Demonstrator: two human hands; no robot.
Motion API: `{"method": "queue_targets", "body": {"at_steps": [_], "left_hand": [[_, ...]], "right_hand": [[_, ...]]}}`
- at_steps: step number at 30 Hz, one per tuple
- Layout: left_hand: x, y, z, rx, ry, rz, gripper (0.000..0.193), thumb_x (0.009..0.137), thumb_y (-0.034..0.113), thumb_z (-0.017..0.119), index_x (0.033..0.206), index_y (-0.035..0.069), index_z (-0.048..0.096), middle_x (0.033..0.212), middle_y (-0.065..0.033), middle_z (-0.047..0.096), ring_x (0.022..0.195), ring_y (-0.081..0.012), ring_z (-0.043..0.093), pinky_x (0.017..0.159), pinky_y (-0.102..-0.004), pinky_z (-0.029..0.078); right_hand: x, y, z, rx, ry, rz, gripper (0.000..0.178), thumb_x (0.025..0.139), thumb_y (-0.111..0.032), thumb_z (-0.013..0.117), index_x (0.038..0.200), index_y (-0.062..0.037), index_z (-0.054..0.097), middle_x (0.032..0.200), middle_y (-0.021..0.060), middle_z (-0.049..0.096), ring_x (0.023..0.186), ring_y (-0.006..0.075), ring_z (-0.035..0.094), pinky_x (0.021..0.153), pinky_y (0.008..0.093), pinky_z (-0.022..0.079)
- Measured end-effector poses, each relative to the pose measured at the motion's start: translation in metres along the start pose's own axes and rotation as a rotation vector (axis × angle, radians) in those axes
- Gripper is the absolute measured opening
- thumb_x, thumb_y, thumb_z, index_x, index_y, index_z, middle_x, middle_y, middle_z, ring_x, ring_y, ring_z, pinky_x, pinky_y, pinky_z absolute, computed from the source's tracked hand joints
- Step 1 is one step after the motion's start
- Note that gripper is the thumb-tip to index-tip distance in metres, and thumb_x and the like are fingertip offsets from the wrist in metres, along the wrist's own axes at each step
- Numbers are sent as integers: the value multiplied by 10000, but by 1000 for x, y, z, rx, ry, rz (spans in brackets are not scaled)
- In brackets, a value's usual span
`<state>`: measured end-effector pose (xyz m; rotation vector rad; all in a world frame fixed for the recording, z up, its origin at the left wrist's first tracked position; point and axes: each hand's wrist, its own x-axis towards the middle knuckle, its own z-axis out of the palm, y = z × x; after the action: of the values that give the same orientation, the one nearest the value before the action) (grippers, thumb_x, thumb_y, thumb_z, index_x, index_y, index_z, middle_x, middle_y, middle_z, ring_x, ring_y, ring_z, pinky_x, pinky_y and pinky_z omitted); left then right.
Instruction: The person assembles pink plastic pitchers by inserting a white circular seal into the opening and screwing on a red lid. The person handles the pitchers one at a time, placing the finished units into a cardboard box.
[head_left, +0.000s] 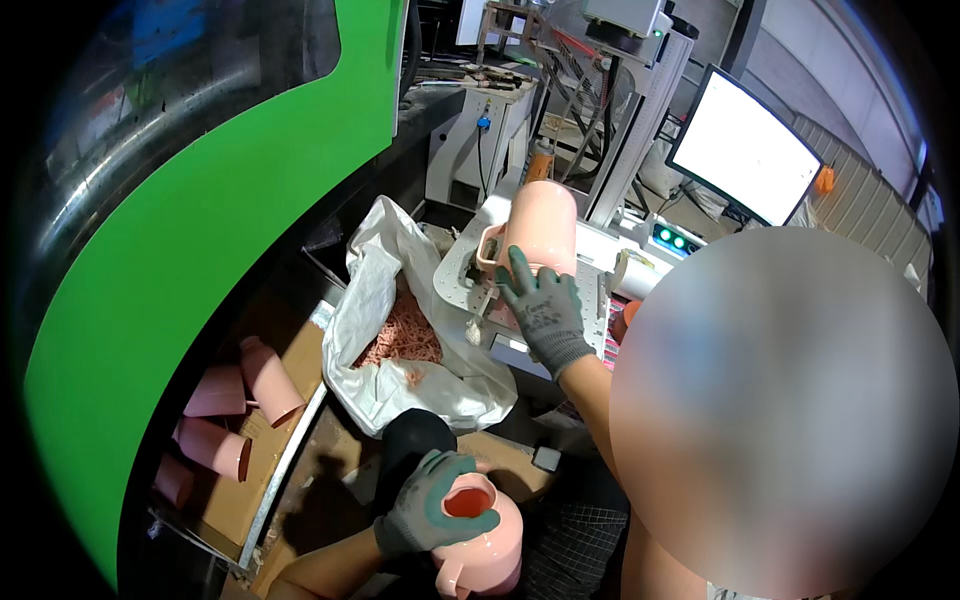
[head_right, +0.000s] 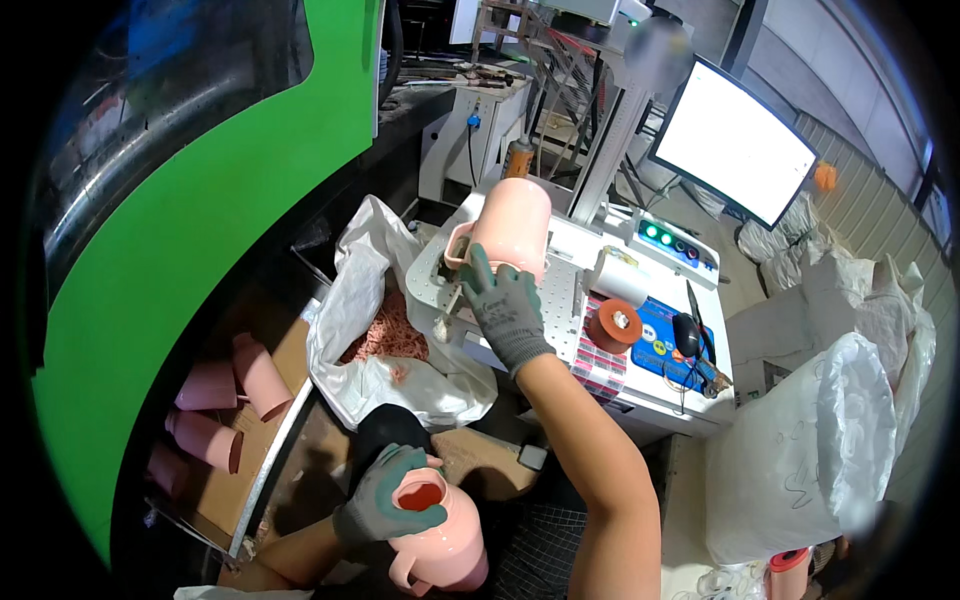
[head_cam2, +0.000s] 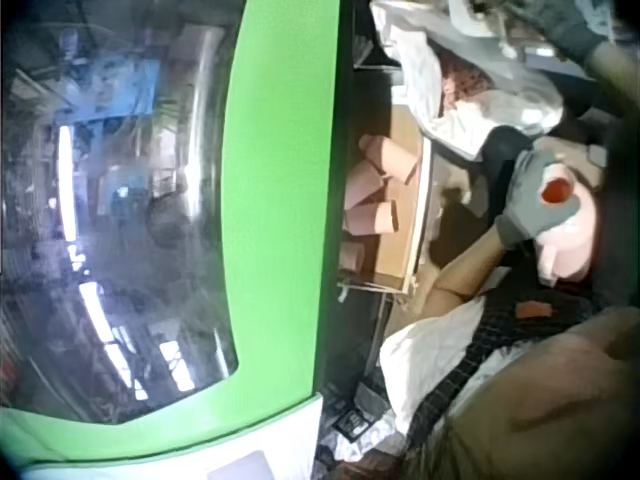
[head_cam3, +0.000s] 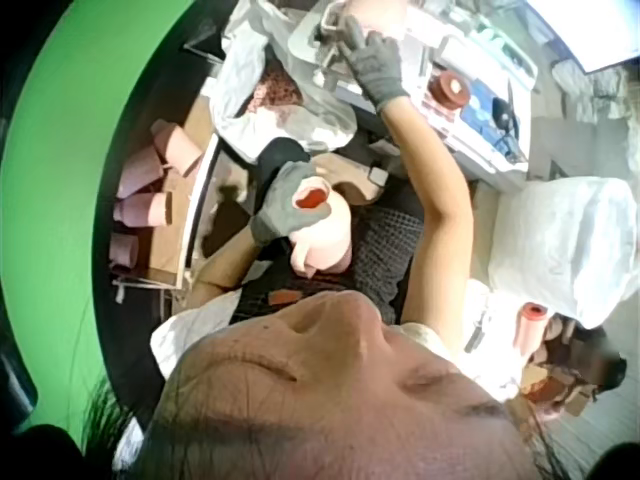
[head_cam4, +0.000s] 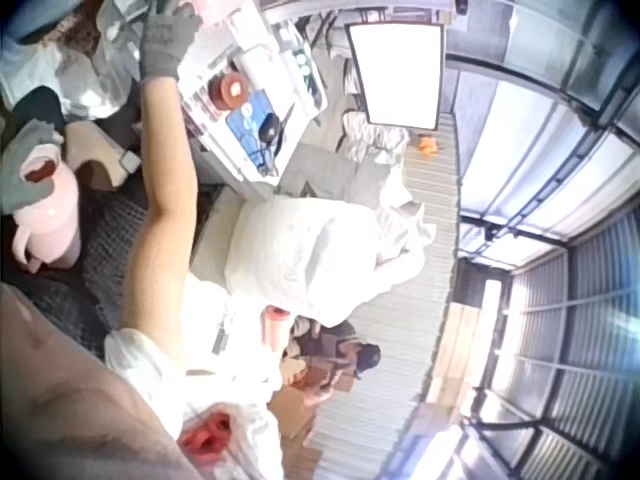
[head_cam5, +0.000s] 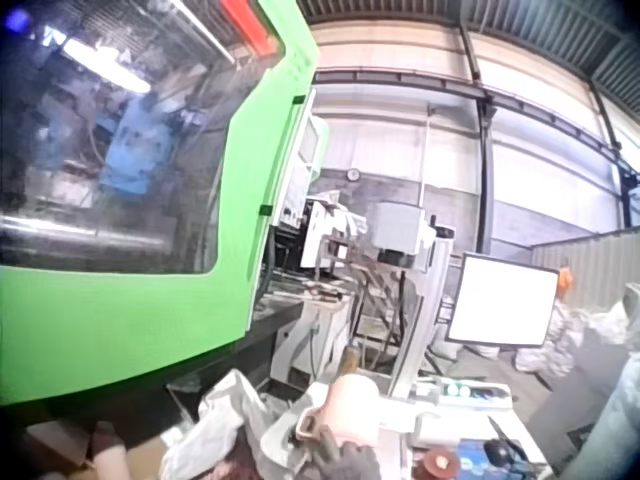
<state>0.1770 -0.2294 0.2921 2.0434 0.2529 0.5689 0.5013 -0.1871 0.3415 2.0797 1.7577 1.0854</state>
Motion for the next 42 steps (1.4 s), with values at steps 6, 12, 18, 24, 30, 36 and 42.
{"method": "queue_targets", "body": {"at_steps": [6,12,18,24,30,36,42], "left_hand": [[4,-3,-10,49,-47,24,596,752,374,896,1207,74,656,1203,-87,691,1053,-327,596,985,-435,441],[18,12,3,51,-88,100,561,763,355,886,1194,72,666,1177,-94,686,1035,-335,581,968,-447,441],[19,-7,11,-237,-329,-3,640,757,233,826,1298,-3,581,1209,-126,623,1134,-308,623,1021,-430,504],[35,-33,14,-311,-422,-101,696,822,174,610,1473,-40,487,1498,-137,504,1394,-274,467,1201,-421,318],[75,-33,20,-189,-643,-71,707,900,301,725,1474,-42,493,1468,-158,543,1345,-291,501,1162,-428,367],[83,-5,51,-145,-652,-142,675,953,355,753,1438,-56,527,1404,-187,600,1224,-309,570,1067,-432,454],[103,-24,66,-96,-665,-87,597,982,296,732,1422,-59,543,1380,-187,621,1196,-304,593,1047,-430,481]], "right_hand": [[28,-17,13,60,25,6,289,892,-184,663,1170,-183,742,1524,82,478,870,269,634,692,463,487],[28,-13,26,78,-43,151,406,879,-192,686,1284,-210,667,1531,78,456,836,266,643,682,477,498],[-7,-43,27,439,418,312,456,914,-526,624,1105,-118,697,1109,156,660,1029,318,623,889,494,503],[-279,-45,-107,647,431,641,521,809,-275,785,1281,-103,643,1315,182,606,1083,347,637,918,492,525],[-596,-103,-296,-67,407,1672,471,892,-165,785,1304,-12,615,1170,115,649,1075,246,634,980,396,510],[-844,-212,-490,-1104,852,2103,276,975,-219,722,1074,26,640,1010,100,681,892,185,624,804,333,526],[-857,-245,-554,-931,1686,2094,421,921,-385,796,1084,-24,655,971,83,691,861,178,645,689,316,509]]}}
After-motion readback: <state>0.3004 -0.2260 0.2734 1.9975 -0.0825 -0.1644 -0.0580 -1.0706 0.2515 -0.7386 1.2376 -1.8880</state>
